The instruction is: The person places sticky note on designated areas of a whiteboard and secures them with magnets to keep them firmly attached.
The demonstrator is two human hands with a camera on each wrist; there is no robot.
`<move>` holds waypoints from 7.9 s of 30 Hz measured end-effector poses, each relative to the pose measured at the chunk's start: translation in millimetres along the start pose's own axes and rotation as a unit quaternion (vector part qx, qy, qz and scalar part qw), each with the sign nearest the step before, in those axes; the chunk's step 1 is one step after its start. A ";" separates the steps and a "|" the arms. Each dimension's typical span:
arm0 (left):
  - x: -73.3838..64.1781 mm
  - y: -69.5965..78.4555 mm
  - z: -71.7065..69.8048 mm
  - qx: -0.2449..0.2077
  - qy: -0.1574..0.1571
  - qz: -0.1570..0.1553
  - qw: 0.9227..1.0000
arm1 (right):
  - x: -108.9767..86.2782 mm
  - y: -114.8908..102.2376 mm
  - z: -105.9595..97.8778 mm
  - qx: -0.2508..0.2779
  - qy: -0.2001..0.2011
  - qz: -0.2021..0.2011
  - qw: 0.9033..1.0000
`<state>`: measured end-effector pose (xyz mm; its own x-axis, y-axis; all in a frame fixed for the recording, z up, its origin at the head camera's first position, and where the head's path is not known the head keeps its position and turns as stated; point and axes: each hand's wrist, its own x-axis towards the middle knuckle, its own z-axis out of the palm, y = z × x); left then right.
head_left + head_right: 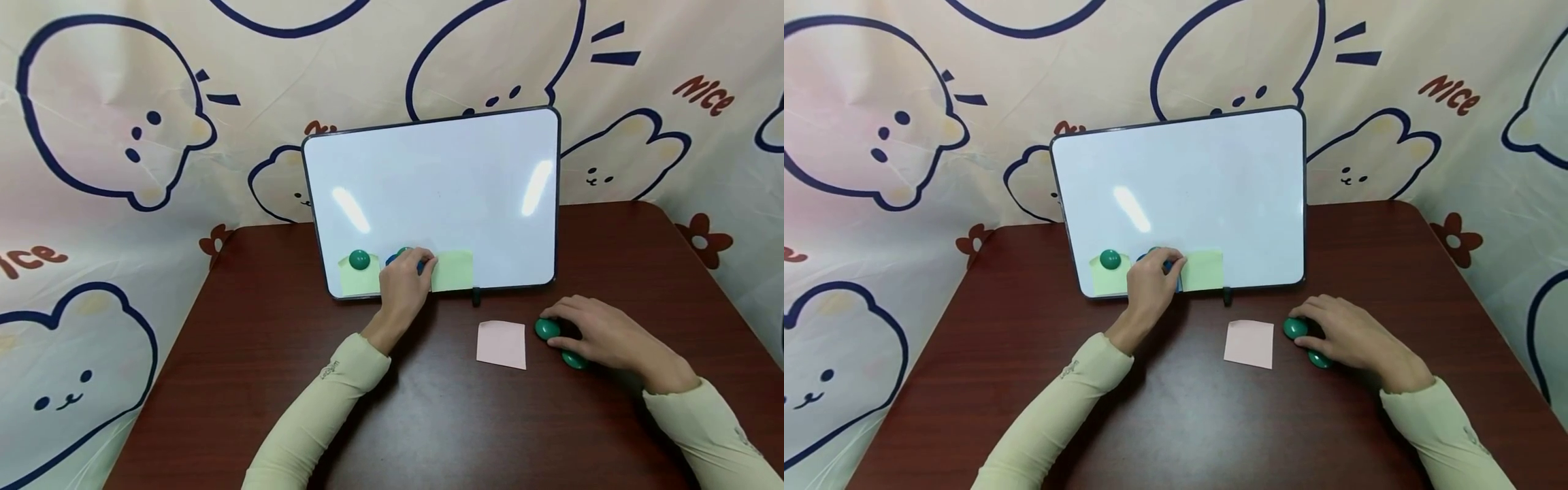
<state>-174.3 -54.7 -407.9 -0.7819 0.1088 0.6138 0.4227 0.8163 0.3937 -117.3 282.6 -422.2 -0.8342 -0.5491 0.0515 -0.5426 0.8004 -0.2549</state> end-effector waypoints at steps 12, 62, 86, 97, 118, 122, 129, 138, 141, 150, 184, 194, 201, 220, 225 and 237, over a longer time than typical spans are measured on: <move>3.7 1.2 4.6 -0.001 0.022 0.001 1.000 | -0.1 1.6 -1.6 0.001 -0.001 0.000 1.000; 8.5 1.1 10.5 0.022 0.015 -0.020 0.999 | 1.6 4.3 -9.1 0.037 0.034 0.011 0.999; 9.5 1.5 9.6 0.019 0.014 -0.023 0.999 | 11.9 5.8 -15.4 0.067 0.082 0.014 0.994; 8.7 0.2 10.5 0.013 0.016 -0.020 1.000 | 18.3 5.9 -15.5 0.036 0.105 0.003 0.994; 9.7 1.2 11.0 0.025 0.010 -0.023 0.999 | 27.3 -15.2 -6.9 0.022 0.130 -0.031 0.991; 9.8 0.4 11.5 0.025 0.013 -0.023 0.999 | 29.5 -16.6 -6.5 0.010 0.140 -0.054 0.989; 9.0 0.2 10.5 0.026 0.012 -0.024 0.999 | 34.2 -13.9 -5.4 -0.014 0.163 -0.083 0.983; 7.4 0.2 10.8 0.021 0.015 -0.020 0.999 | 44.5 -11.9 -4.1 -0.023 0.186 -0.130 0.974; 6.9 0.0 11.6 0.020 0.015 -0.016 1.000 | 46.4 -12.0 -4.5 -0.021 0.190 -0.141 0.971; 7.7 -0.3 11.2 0.021 0.017 -0.013 1.000 | 56.6 -6.2 -5.4 -0.026 0.195 -0.150 0.969; 8.9 -0.9 11.8 0.033 0.022 -0.012 0.999 | 93.4 1.6 -7.7 0.067 0.212 -0.141 0.965; 7.7 -1.6 11.5 0.036 0.019 -0.012 0.999 | 103.9 -3.6 -5.0 0.100 0.219 -0.162 0.957; 7.9 -1.9 12.8 0.038 0.019 -0.008 0.999 | 111.0 -8.5 -6.0 0.087 0.207 -0.169 0.960; 8.3 -2.3 11.6 0.027 0.016 -0.008 0.999 | 81.1 -10.0 -7.5 0.061 0.224 -0.141 0.963; 7.6 -2.8 11.6 0.025 0.011 -0.010 1.000 | 80.7 -17.2 -5.2 0.060 0.234 -0.149 0.959; 8.3 -3.2 12.5 0.035 0.015 0.002 0.999 | 90.6 -30.0 -5.5 0.053 0.237 -0.143 0.960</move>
<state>-187.8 -49.3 -412.6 -0.7652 0.0963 0.6365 0.3924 0.8536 0.3427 -177.1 210.1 -404.6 -0.6180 -0.5515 0.5603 -0.7636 0.5907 -0.2608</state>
